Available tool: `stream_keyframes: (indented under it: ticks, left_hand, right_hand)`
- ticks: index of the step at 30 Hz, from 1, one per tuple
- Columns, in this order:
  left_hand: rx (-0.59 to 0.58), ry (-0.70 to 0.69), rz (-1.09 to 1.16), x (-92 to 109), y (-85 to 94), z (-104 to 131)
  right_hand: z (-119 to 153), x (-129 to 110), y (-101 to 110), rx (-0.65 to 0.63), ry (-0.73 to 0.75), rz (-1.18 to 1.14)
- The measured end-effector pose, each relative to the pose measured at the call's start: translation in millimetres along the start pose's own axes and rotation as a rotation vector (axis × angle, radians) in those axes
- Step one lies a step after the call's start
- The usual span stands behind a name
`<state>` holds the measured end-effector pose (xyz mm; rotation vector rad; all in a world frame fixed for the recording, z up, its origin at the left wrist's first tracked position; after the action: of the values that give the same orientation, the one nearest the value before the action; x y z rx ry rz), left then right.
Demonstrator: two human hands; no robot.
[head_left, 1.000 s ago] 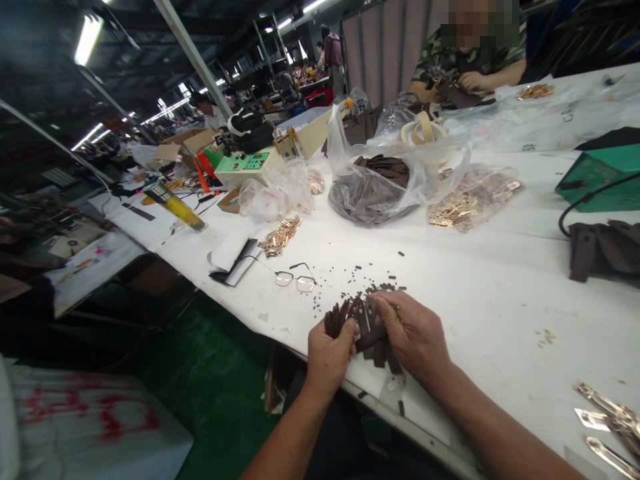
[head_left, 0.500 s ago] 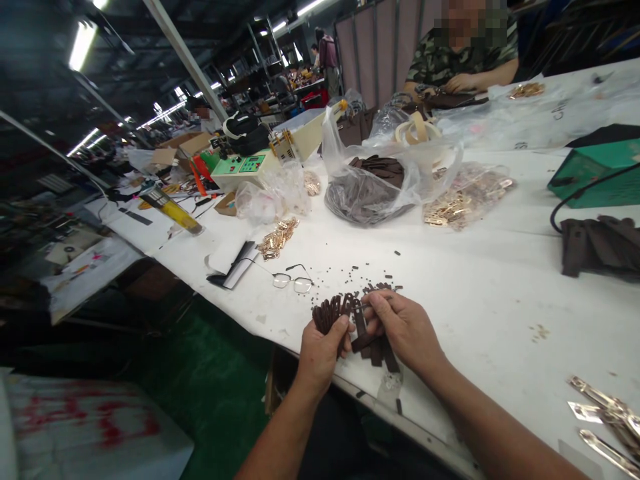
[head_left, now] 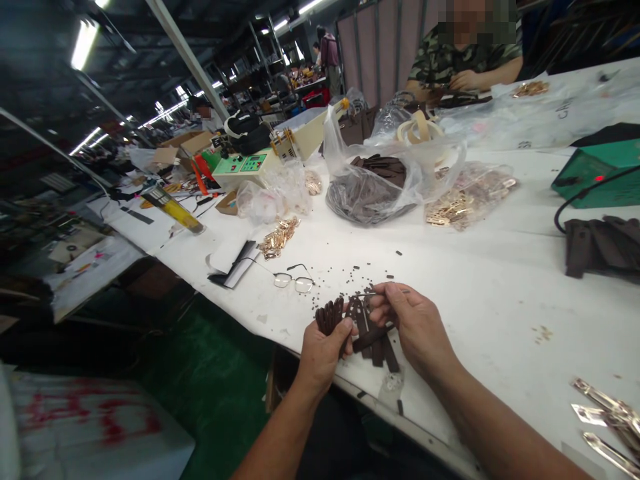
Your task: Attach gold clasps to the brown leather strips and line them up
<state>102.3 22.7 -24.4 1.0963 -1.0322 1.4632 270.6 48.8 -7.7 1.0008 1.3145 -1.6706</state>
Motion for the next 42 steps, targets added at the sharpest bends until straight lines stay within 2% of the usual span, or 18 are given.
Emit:
stream_keyframes:
  ticks: [4,10,13,16,24,32,35,39,41,42]
  left_hand:
    - [0.046,-0.017,-0.044,2,-3.9,1]
    - [0.038,-0.082,-0.216,6,-8.6,3]
    - [0.013,-0.057,-0.204,5,-8.3,2]
    - [0.042,-0.023,-0.204,4,-8.2,1]
    - [0.119,-0.008,-0.200,5,-10.2,-1]
    - [0.084,0.014,-0.223,3,-8.1,-1]
    - [0.065,0.024,-0.218,3,-6.6,-1]
    - [0.026,0.018,-0.211,1,-3.1,-2]
    - [0.008,0.022,-0.191,0,-1.9,-3]
    - [0.001,0.026,-0.178,0,-1.8,-2]
  right_hand:
    - [-3,-3,6,0.062,0.026,0.075]
    - [1,-10,4,-0.023,0.059,0.155]
    - [4,-13,1,-0.063,0.089,0.230]
    - [7,-12,-1,-0.082,0.126,0.287]
    - [9,-8,0,-0.050,0.241,0.441]
    - [11,-8,-3,-0.082,0.335,0.542]
    - [10,-3,-4,-0.115,0.441,0.582]
    - [10,2,-5,-0.230,0.624,0.650]
    - [9,2,-5,-0.240,0.609,0.641]
    - [9,2,-5,-0.220,0.553,0.618]
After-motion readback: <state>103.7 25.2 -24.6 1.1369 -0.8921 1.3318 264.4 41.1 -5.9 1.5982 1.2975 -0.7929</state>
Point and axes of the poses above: each hand's wrist, its own z-axis away from the middle knuckle, its own y-axis out of the back of the hand, x = y × z, the point moved 1 cm from there along -z, towards the middle knuckle, and after that the axes turned 4 degrees about x, right-handed, at the moved point
